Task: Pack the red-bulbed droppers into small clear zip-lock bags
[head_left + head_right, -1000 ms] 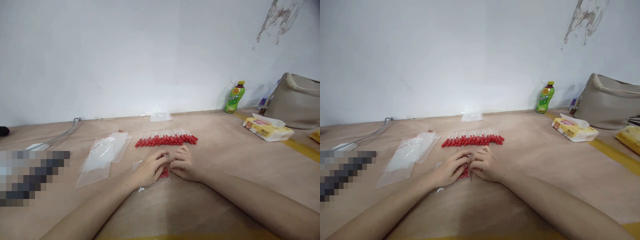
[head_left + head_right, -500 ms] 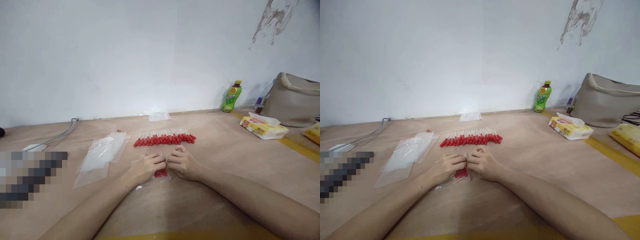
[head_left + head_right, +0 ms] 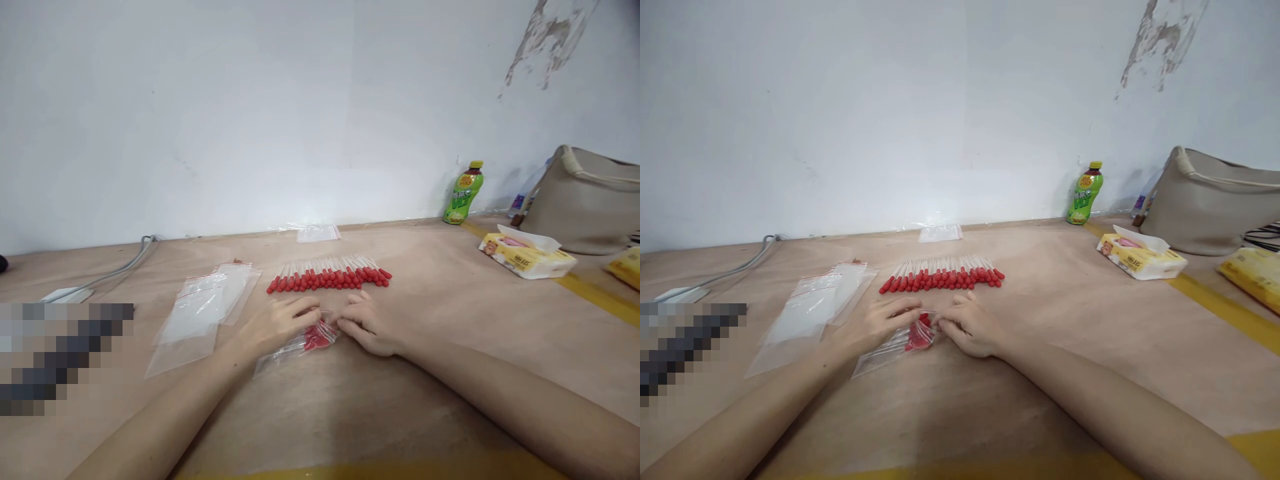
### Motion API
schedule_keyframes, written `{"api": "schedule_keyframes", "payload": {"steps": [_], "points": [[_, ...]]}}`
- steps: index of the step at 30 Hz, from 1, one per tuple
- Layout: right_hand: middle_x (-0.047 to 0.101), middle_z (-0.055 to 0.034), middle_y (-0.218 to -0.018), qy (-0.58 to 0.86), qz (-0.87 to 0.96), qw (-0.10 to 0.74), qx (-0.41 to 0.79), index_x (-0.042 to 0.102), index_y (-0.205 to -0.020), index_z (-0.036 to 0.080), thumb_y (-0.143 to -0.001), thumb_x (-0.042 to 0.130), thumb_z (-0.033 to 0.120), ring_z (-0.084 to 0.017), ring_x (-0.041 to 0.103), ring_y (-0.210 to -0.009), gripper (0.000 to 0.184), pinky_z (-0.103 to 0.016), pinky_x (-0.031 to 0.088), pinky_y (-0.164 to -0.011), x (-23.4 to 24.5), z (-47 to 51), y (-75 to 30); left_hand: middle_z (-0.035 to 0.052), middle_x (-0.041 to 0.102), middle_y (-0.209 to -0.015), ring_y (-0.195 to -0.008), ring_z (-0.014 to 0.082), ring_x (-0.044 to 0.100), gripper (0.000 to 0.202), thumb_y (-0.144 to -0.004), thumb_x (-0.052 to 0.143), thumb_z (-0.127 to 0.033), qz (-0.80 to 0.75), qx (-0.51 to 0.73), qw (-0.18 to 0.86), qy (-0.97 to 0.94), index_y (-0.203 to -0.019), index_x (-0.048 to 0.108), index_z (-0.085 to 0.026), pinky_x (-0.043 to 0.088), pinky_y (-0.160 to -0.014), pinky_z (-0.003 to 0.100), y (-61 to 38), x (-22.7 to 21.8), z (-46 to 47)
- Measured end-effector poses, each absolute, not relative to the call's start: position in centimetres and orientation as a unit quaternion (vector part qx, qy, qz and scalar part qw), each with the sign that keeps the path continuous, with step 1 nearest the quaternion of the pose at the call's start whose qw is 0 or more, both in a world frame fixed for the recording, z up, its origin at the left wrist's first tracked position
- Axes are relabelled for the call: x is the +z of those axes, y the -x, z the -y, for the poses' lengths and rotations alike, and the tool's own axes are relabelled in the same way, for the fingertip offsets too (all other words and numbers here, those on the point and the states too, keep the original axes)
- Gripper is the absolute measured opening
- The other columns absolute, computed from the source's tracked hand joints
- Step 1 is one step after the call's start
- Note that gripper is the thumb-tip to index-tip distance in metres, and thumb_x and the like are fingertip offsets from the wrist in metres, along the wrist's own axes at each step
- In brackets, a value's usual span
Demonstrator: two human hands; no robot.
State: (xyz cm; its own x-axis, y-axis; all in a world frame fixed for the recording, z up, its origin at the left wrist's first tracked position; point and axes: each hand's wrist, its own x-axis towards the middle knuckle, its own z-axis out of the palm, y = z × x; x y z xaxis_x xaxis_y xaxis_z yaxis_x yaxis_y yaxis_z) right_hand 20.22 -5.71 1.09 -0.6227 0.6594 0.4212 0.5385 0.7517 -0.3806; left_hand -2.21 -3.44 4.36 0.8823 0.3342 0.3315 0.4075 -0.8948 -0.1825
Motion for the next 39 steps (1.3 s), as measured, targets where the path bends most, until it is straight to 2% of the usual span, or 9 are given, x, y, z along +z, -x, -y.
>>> {"api": "schedule_keyframes", "payload": {"steps": [3, 6, 10, 16, 23, 30, 35, 39], "points": [[0.062, -0.0011, -0.07, 0.397, 0.844, 0.327, 0.151, 0.062, -0.095, 0.023, -0.082, 0.048, 0.022, -0.016, 0.05, -0.072, 0.02, -0.031, 0.034, -0.071, 0.2, 5.3, -19.3, 0.0047, 0.058, -0.101, -0.089, 0.0153, 0.057, 0.029, -0.093, 0.026, -0.02, 0.213, -0.148, 0.056, 0.964, -0.101, 0.053, -0.019, 0.046, -0.077, 0.027, 1.4, 4.0, 4.3], [0.063, -0.0005, -0.07, 0.417, 0.831, 0.322, 0.177, 0.064, -0.089, 0.022, -0.079, 0.052, 0.021, -0.015, 0.051, -0.068, 0.016, -0.029, 0.035, -0.067, -0.2, 5.2, -18.6, 0.0068, 0.057, -0.105, -0.094, 0.0178, 0.055, 0.025, -0.09, 0.038, -0.028, 0.287, -0.188, -0.045, 0.938, -0.112, 0.046, -0.02, 0.045, -0.08, 0.03, 1.4, 3.3, 5.4], [0.063, -0.0015, -0.072, 0.425, 0.835, 0.298, 0.183, 0.063, -0.081, 0.02, -0.078, 0.052, 0.02, -0.016, 0.053, -0.07, 0.011, -0.03, 0.035, -0.068, 0.0, 5.2, -18.2, 0.0106, 0.05, -0.119, -0.106, 0.0237, 0.049, 0.049, -0.083, 0.049, -0.034, 0.341, -0.196, -0.129, 0.911, -0.126, 0.03, -0.02, 0.042, -0.088, 0.04, 2.7, 2.4, 6.8], [0.061, -0.0025, -0.084, 0.425, 0.821, 0.315, 0.216, 0.057, -0.088, 0.019, -0.077, 0.056, 0.027, -0.017, 0.053, -0.079, 0.014, -0.033, 0.036, -0.074, -0.3, 5.2, -18.5, 0.0098, 0.048, -0.122, -0.107, 0.0235, 0.049, 0.049, -0.083, 0.05, -0.035, 0.358, -0.208, -0.157, 0.897, -0.125, 0.029, -0.021, 0.042, -0.089, 0.039, 3.5, 1.4, 6.7], [0.061, -0.0035, -0.091, 0.351, 0.738, 0.367, 0.445, 0.048, -0.101, 0.019, -0.075, 0.06, 0.033, -0.015, 0.057, -0.082, 0.033, -0.029, 0.045, -0.069, -0.7, 4.9, -18.3, 0.0096, 0.05, -0.12, -0.106, 0.023, 0.05, 0.051, -0.083, 0.051, -0.034, 0.34, -0.222, -0.166, 0.899, -0.126, 0.028, -0.021, 0.043, -0.088, 0.037, 2.7, 1.5, 6.0], [0.061, 0.0002, -0.074, 0.39, 0.751, 0.354, 0.397, 0.056, -0.084, 0.019, -0.077, 0.056, 0.03, -0.013, 0.054, -0.067, 0.013, -0.025, 0.041, -0.059, -1.0, 4.6, -17.6, 0.0098, 0.045, -0.127, -0.114, 0.0227, 0.045, 0.055, -0.082, 0.053, -0.036, 0.348, -0.207, -0.173, 0.898, -0.128, 0.026, -0.02, 0.039, -0.094, 0.038, 3.0, 1.2, 6.1], [0.058, 0.0014, -0.07, 0.402, 0.752, 0.365, 0.375, 0.053, -0.08, 0.017, -0.078, 0.051, 0.022, -0.01, 0.051, -0.061, 0.006, -0.021, 0.038, -0.053, -1.4, 4.3, -17.8, 0.0095, 0.043, -0.129, -0.116, 0.0242, 0.043, 0.055, -0.083, 0.05, -0.038, 0.369, -0.188, -0.185, 0.891, -0.129, 0.026, -0.021, 0.037, -0.095, 0.041, 3.1, 1.3, 6.1], [0.058, 0.0009, -0.071, 0.403, 0.754, 0.358, 0.375, 0.052, -0.083, 0.017, -0.077, 0.048, 0.019, -0.01, 0.052, -0.061, 0.008, -0.021, 0.04, -0.053, -1.0, 4.3, -18.5, 0.0097, 0.043, -0.129, -0.117, 0.0242, 0.042, 0.055, -0.082, 0.051, -0.039, 0.374, -0.188, -0.184, 0.889, -0.128, 0.027, -0.021, 0.037, -0.096, 0.042, 3.2, 1.3, 6.1]]}}
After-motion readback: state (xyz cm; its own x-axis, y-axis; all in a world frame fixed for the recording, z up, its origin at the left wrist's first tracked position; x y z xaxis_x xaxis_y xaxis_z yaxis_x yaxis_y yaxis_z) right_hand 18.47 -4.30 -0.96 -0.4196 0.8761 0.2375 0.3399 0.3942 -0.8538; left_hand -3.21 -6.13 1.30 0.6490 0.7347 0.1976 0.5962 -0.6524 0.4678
